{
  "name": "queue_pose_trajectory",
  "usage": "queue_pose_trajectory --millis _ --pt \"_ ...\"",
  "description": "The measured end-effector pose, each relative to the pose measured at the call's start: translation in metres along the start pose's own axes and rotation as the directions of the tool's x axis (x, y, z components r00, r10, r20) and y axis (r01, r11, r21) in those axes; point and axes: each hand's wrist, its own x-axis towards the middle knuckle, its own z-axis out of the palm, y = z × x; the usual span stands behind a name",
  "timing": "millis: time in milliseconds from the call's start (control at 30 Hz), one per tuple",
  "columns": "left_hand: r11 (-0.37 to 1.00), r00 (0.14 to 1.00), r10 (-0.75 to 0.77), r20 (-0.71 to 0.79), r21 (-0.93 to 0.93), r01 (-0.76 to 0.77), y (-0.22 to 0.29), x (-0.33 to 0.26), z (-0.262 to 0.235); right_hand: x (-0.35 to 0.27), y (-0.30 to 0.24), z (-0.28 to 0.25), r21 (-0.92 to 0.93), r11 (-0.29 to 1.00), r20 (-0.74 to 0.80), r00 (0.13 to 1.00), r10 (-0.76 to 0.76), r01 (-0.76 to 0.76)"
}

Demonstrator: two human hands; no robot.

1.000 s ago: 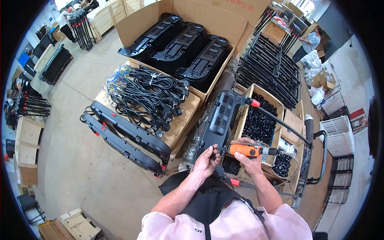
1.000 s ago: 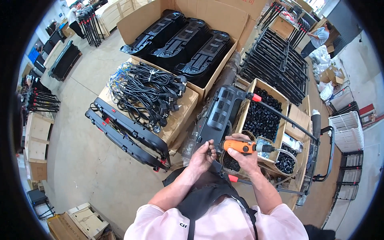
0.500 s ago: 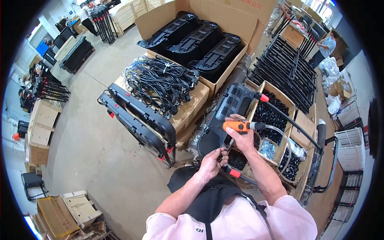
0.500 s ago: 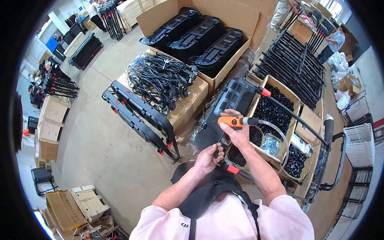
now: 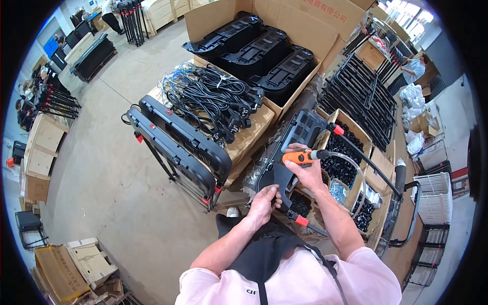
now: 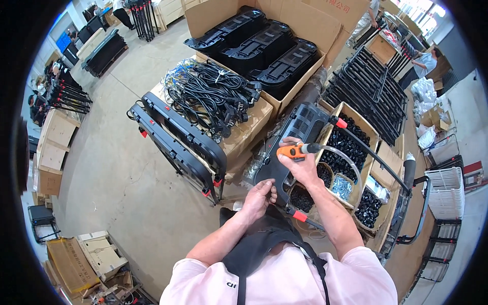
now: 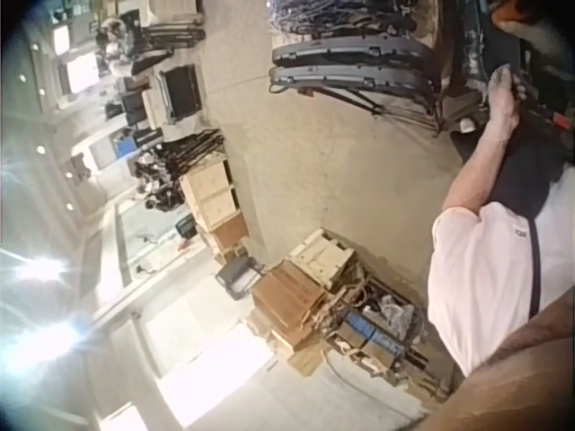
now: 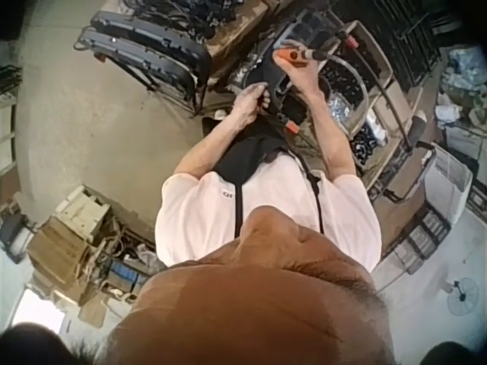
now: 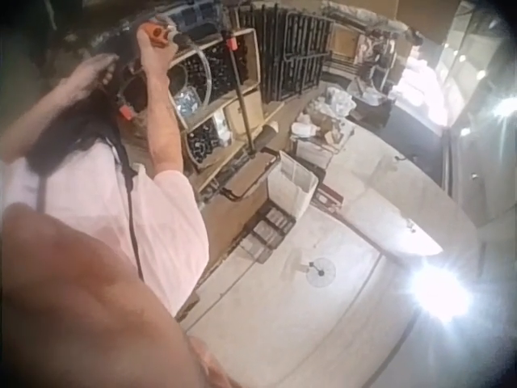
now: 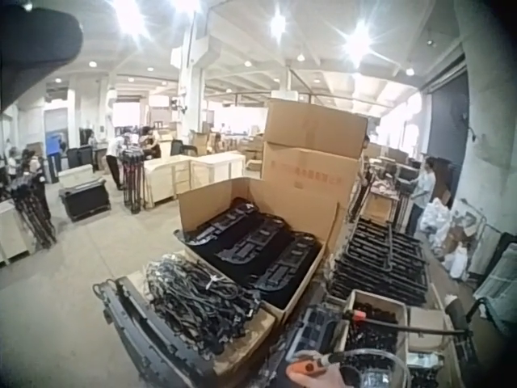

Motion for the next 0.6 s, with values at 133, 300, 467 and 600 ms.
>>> queue_pose_trajectory --millis 133,300,467,600 --pt "1.0 1.0 -0.004 0.0 -0.012 0.004 0.009 -0.001 0.005 0.007 -0.009 0.015 -0.162 0.987 0.045 0.999 -0.008 0.015" --pt "0.994 0.999 -0.026 0.021 -0.105 0.028 0.013 0.002 0.002 0.014 -0.008 0.018 -0.18 0.984 0.063 0.998 0.03 -0.018" --pt "0.985 0.994 -0.105 -0.022 -0.141 0.101 0.013 0.013 -0.006 0.009 -0.013 0.021 -0.135 0.986 -0.006 0.995 0.095 -0.095" --pt "0.969 0.996 -0.067 -0.057 -0.242 0.051 0.017 0.023 -0.003 -0.027 -0.024 0.013 0.103 0.994 -0.134 0.991 -0.014 0.028"
